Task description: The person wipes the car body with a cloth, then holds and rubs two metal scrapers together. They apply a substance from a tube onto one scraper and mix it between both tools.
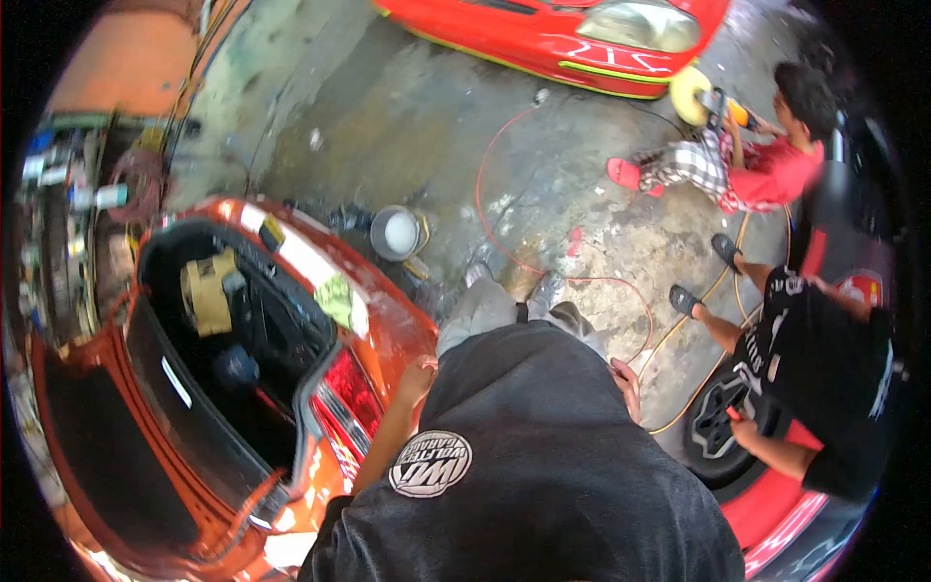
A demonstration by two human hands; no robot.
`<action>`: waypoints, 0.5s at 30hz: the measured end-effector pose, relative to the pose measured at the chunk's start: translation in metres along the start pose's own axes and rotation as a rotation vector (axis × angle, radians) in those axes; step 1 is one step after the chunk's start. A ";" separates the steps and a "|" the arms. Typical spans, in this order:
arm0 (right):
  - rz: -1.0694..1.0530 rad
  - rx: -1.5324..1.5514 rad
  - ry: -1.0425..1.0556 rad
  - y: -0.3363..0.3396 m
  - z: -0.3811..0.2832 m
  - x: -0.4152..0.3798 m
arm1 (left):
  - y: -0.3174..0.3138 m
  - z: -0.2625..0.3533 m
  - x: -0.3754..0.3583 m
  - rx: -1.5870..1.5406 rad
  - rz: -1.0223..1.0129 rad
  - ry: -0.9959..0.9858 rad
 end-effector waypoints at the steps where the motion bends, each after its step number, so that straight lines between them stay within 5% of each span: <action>1: -0.002 0.027 -0.026 -0.004 -0.002 -0.006 | 0.004 0.040 0.004 0.044 0.093 -0.036; 5: 0.098 -0.034 -0.044 -0.018 -0.009 -0.037 | -0.007 0.037 0.087 0.292 -0.154 -0.261; 10: 0.309 0.041 -0.157 -0.054 -0.012 -0.099 | 0.012 0.076 0.108 0.262 -0.467 0.115; 12: 0.372 0.057 -0.161 -0.070 -0.031 -0.120 | 0.058 0.022 0.176 -0.252 -0.606 0.369; 15: 0.473 0.104 -0.163 -0.097 -0.054 -0.150 | 0.091 0.078 0.194 0.335 -0.351 0.322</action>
Point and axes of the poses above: each hand's wrist, its own x-axis towards the middle knuckle, its own y-axis out of the back of the hand, z = x × y, the point moved 9 cm from there along x, towards the middle knuckle, and after that the axes turned 6 degrees about -x, right-handed, at the moved point
